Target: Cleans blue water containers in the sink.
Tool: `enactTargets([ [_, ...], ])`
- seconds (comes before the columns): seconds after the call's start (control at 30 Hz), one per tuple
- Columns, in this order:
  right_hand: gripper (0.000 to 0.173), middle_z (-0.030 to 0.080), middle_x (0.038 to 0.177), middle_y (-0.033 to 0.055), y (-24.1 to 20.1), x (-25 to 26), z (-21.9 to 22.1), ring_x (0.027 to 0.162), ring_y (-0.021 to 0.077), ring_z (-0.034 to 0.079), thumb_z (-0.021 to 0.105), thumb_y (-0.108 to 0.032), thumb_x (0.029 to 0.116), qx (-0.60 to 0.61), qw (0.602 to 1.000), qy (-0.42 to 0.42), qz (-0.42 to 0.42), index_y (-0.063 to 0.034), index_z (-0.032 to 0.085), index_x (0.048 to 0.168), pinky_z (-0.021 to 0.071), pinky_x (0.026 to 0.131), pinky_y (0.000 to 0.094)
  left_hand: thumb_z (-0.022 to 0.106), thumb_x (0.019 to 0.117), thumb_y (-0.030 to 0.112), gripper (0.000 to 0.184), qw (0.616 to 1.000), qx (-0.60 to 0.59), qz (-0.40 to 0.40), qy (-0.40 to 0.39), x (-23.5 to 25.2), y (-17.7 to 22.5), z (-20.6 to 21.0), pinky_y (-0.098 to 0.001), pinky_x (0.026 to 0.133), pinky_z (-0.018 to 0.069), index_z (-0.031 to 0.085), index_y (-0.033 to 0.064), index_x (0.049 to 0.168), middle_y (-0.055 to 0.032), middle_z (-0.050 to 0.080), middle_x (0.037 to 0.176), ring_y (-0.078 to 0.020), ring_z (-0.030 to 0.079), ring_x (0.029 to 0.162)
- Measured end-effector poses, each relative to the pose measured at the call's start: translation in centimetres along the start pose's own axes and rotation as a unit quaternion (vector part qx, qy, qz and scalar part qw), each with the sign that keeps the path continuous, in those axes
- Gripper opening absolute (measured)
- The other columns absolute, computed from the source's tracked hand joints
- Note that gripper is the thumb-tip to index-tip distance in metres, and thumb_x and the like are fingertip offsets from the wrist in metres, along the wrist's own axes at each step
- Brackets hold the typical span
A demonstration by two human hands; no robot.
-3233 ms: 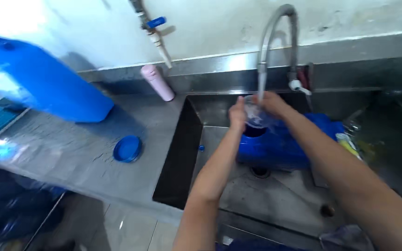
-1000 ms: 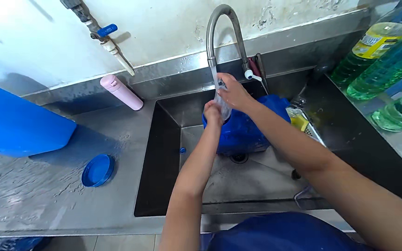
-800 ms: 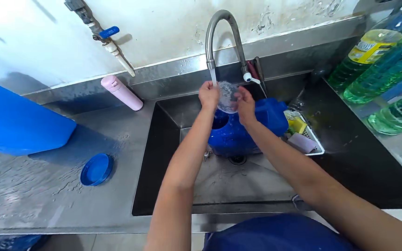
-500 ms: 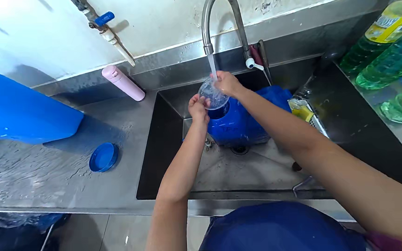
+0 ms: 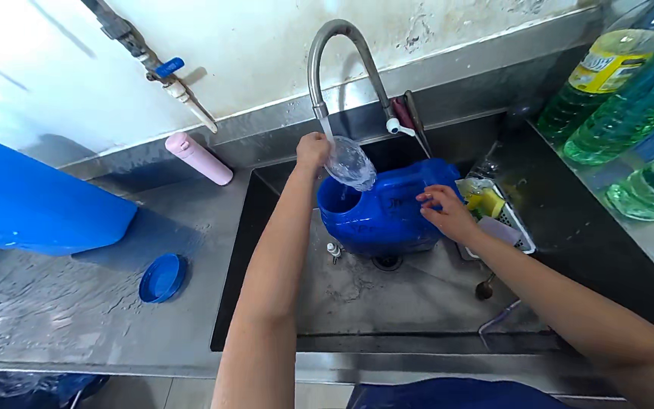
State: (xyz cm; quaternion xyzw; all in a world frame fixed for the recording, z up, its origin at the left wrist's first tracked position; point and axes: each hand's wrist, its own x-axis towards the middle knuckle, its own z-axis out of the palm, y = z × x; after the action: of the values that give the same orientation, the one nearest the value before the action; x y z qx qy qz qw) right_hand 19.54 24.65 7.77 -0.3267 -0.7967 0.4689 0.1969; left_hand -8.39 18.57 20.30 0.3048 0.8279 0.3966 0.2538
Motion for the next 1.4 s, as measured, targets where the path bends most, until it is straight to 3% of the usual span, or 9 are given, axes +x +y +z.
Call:
enactTargets([
  [0.13,0.026,0.05,0.139,0.0293,-1.2,0.3,1.0,0.111,0.0273,0.062,0.055,-0.001,0.0996,0.082,0.994,0.035,-0.057,0.0125,0.061,0.121,0.0543,0.092,0.0364,0.042,0.1058,0.005,0.022,0.944,-0.316,-0.069,0.058,-2.2,-3.0,2.0,-0.027,0.063,0.0522,0.048,-0.0013,0.126,-0.0057,0.053,0.087,-0.0111,0.054,0.065],
  [0.27,0.046,0.048,0.144,0.0225,-4.4,2.2,2.6,0.11,0.0227,0.064,0.05,-0.009,0.1004,0.226,0.973,0.022,-0.043,0.0037,0.044,0.144,0.056,0.089,0.0361,0.042,0.1022,-0.001,0.028,0.896,-0.424,-0.114,0.062,-3.1,-3.7,6.1,-0.0277,0.063,0.0518,0.046,-0.0014,0.13,-0.0071,0.053,0.089,-0.0122,0.054,0.066],
  [0.47,0.045,0.057,0.125,0.0104,-6.1,7.5,4.0,0.092,0.014,0.067,0.03,-0.019,0.1121,0.351,0.933,0.051,0.059,-0.0084,0.027,0.155,0.0571,0.077,0.0307,0.058,0.0974,0.0,0.044,0.965,-0.256,-0.027,0.058,-3.3,-2.3,5.7,-0.0446,0.082,0.0567,0.046,-0.0051,0.139,-0.0252,0.063,0.115,-0.0293,0.066,0.092],
  [0.7,0.027,0.062,0.099,-0.0012,-7.5,11.1,7.9,0.081,0.0043,0.065,0.035,-0.004,0.1081,0.356,0.93,-0.042,0.082,-0.0015,0.052,0.13,0.0563,0.078,0.0225,0.054,0.0973,-0.006,0.032,0.986,0.073,0.135,0.062,-8.1,-3.1,-1.0,-0.0546,0.098,0.0506,0.057,-0.0071,0.129,-0.0279,0.062,0.126,-0.0398,0.062,0.117],
  [0.87,0.012,0.064,0.084,-0.0091,-8.5,12.8,9.8,0.065,-0.003,0.061,0.046,-0.006,0.1079,0.38,0.92,-0.001,0.094,-0.0106,0.054,0.116,0.0537,0.063,0.0131,0.056,0.0905,-0.01,0.025,0.94,0.204,0.227,0.153,-10.3,-12.2,-7.8,-0.0538,0.096,0.0532,0.066,-0.0103,0.114,-0.0286,0.065,0.119,-0.0417,0.065,0.114],
  [1.07,0.03,0.042,0.055,-0.0166,-11.3,12.9,12.4,0.041,-0.0048,0.035,0.028,-0.023,0.113,0.342,0.94,0.004,0.02,-0.0186,0.053,0.098,0.0346,0.042,0.012,0.052,0.0946,-0.004,0.025,0.917,0.274,0.109,0.267,-11.9,-27.7,-21.1,-0.064,0.1,0.0462,0.065,-0.0126,0.114,-0.0349,0.063,0.12,-0.0516,0.059,0.118],
  [1.23,0.016,0.055,0.075,-0.0007,-14.7,9.8,24.1,0.058,0.0028,0.054,0.04,-0.007,0.108,0.153,0.978,-0.136,0.046,0.002,0.052,0.113,0.0501,0.058,0.0196,0.063,0.0977,0.021,0.043,0.915,0.301,0.016,0.268,-12.9,-39.7,-27.7,-0.0697,0.108,0.0348,0.06,-0.0121,0.126,-0.0368,0.055,0.133,-0.0547,0.049,0.13],
  [1.3,0.026,0.061,0.097,0.0153,-13.8,10.9,30.5,0.076,0.0129,0.06,0.047,-0.006,0.1072,0.059,0.969,-0.234,0.055,0.0122,0.052,0.125,0.0534,0.073,0.029,0.062,0.0948,0.047,0.068,0.924,0.322,-0.011,0.204,-12.8,-42.6,-27.4,-0.073,0.115,0.0213,0.057,-0.0071,0.136,-0.0329,0.049,0.146,-0.0515,0.039,0.142],
  [1.4,0.037,0.058,0.134,0.0317,-8.8,14.3,39.4,0.119,0.0341,0.061,0.052,-0.006,0.105,-0.058,0.945,-0.319,0.039,0.0124,0.052,0.137,0.0479,0.104,0.0432,0.055,0.0928,0.046,0.064,0.909,0.322,0.055,0.258,-12.8,-44.5,-26.1,-0.0724,0.11,0.0297,0.065,-0.0084,0.125,-0.032,0.058,0.137,-0.0526,0.049,0.134],
])
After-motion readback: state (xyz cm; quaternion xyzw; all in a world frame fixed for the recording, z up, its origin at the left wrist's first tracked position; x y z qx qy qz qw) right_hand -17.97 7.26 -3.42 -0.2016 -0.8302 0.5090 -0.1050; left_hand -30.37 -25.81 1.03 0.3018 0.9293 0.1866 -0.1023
